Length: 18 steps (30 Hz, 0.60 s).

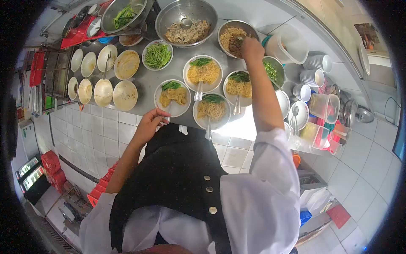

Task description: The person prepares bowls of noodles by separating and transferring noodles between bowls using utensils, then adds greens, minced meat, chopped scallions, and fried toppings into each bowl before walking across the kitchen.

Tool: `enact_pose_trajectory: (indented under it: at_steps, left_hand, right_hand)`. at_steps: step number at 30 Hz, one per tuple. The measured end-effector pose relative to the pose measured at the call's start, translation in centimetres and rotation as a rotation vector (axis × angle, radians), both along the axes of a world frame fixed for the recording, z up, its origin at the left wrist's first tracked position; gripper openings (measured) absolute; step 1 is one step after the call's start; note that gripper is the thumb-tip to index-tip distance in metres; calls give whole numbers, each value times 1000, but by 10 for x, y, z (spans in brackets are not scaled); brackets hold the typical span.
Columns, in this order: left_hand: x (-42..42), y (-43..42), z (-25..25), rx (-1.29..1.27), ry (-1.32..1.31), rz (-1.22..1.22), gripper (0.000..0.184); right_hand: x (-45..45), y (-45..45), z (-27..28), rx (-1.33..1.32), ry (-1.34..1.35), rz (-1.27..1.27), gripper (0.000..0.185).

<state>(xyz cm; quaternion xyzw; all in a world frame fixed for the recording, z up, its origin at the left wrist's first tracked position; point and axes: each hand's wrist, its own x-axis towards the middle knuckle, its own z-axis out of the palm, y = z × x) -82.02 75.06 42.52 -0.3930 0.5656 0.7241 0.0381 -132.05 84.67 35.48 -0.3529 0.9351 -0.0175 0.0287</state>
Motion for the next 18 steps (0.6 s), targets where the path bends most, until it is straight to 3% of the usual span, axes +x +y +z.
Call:
enact_pose_trajectory:
  at_steps: [6,8,10,14,18]
  left_hand:
    - [-64,15,16,65,108,-84,26]
    - [-106,12,-5,-29,364,-214,34]
    - [-169,13,-23,-210,379,-197,41]
    - [-288,11,-56,-174,243,-111,52]
    - [-335,8,-65,-166,216,-80,54]
  right_hand:
    - [-8,-31,10,66,-184,40,26]
    - [-3,-34,42,33,-128,54,27]
    - [-14,-38,23,-15,-20,94,26]
    - [-13,-32,-31,-10,45,121,25]
    - [-33,-36,-32,57,-179,181,29]
